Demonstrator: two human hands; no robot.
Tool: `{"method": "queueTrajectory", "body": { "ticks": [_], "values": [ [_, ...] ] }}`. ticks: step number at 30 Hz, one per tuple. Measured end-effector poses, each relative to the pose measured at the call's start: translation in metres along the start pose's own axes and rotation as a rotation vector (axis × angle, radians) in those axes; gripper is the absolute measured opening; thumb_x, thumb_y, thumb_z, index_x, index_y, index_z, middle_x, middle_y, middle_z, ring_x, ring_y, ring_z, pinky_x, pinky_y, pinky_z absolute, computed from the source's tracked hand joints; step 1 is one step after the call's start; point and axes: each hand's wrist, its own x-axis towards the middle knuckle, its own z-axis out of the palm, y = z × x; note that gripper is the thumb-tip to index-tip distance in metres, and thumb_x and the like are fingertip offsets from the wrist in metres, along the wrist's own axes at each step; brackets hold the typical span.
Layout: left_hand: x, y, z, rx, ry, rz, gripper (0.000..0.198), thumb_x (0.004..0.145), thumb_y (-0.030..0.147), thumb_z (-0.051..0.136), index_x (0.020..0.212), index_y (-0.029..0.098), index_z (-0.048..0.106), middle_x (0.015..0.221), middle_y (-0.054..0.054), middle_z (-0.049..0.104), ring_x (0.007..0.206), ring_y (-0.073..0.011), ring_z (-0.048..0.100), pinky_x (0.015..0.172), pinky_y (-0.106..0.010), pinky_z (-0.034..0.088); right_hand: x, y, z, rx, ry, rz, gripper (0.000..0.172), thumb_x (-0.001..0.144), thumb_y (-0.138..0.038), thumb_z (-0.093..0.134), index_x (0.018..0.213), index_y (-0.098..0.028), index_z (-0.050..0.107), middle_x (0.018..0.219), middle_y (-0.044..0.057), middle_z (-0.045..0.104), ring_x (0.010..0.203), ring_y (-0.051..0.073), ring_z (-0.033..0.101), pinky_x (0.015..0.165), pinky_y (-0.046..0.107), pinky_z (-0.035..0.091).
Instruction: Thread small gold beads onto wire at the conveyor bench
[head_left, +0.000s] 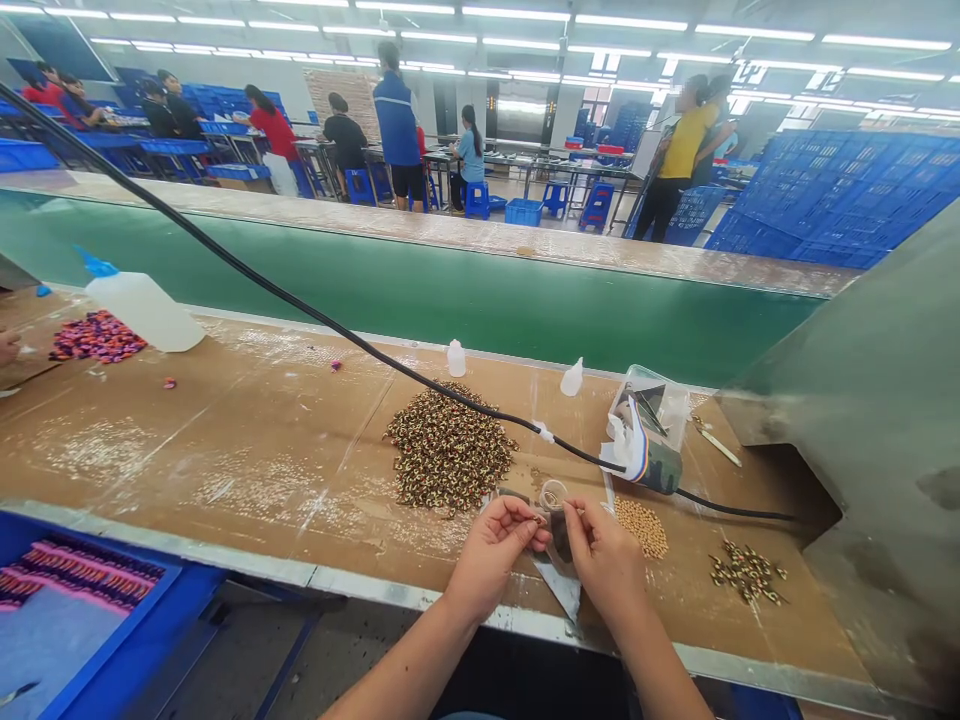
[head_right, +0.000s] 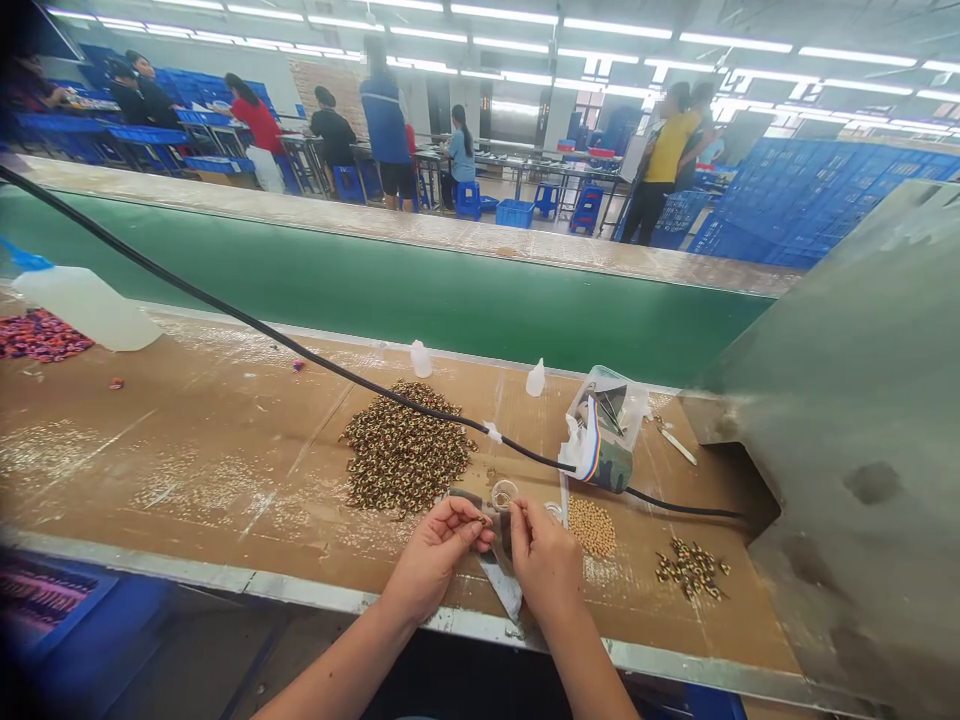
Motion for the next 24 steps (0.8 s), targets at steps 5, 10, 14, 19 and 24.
{"method": "queueTrajectory", "body": {
  "ticks": [5, 10, 14, 19, 24],
  "values": [
    [0.0003, -0.0006, -0.0003, 0.008, 0.005, -0.005, 0.029, 0.063, 0.033, 0.078, 0.074, 0.015, 0.058, 0.068, 0.000, 0.064, 0.063, -0.0119, 0.063, 0.061, -0.024, 0.049, -0.0013, 0.0013, -0.0063, 0.215, 0.017, 0.238, 0.036, 0.088, -0.050, 0.040, 0.081, -0.019, 0.058, 0.051, -0.002, 0.056, 0.043, 0.011, 0.051, 0.045, 0.022, 0.037],
    [0.0007, -0.0002, -0.0001, 0.009, 0.004, -0.005, 0.030, 0.062, 0.034, 0.078, 0.074, 0.015, 0.058, 0.070, -0.001, 0.065, 0.063, -0.0119, 0.063, 0.061, -0.024, 0.049, -0.0059, 0.0035, -0.0087, 0.578, -0.013, 0.457, 0.039, 0.083, -0.056, 0.047, 0.083, -0.018, 0.055, 0.049, -0.005, 0.049, 0.042, 0.009, 0.045, 0.042, 0.020, 0.034],
    [0.0008, 0.0003, 0.0003, 0.000, 0.005, -0.006, 0.031, 0.061, 0.034, 0.079, 0.073, 0.015, 0.058, 0.070, -0.001, 0.065, 0.062, -0.0120, 0.063, 0.060, -0.024, 0.048, -0.0088, 0.0025, -0.0098, 0.671, -0.071, 0.507, 0.038, 0.081, -0.056, 0.051, 0.084, -0.018, 0.054, 0.049, -0.006, 0.047, 0.042, 0.008, 0.043, 0.041, 0.019, 0.032],
    [0.0004, 0.0007, 0.0000, -0.007, 0.006, -0.015, 0.033, 0.060, 0.035, 0.080, 0.074, 0.015, 0.058, 0.066, 0.000, 0.064, 0.062, -0.0121, 0.063, 0.061, -0.024, 0.049, -0.0089, -0.0004, -0.0110, 0.640, -0.124, 0.482, 0.039, 0.081, -0.056, 0.050, 0.082, -0.018, 0.054, 0.048, -0.006, 0.046, 0.041, 0.008, 0.042, 0.039, 0.019, 0.032],
    [-0.0001, 0.0010, 0.0009, -0.009, 0.006, -0.017, 0.033, 0.060, 0.035, 0.080, 0.073, 0.015, 0.057, 0.065, 0.001, 0.063, 0.061, -0.0114, 0.062, 0.060, -0.023, 0.048, -0.0074, -0.0021, -0.0112, 0.608, -0.134, 0.433, 0.036, 0.082, -0.053, 0.049, 0.081, -0.018, 0.055, 0.048, -0.005, 0.047, 0.042, 0.009, 0.045, 0.040, 0.018, 0.035]
  ]
}}
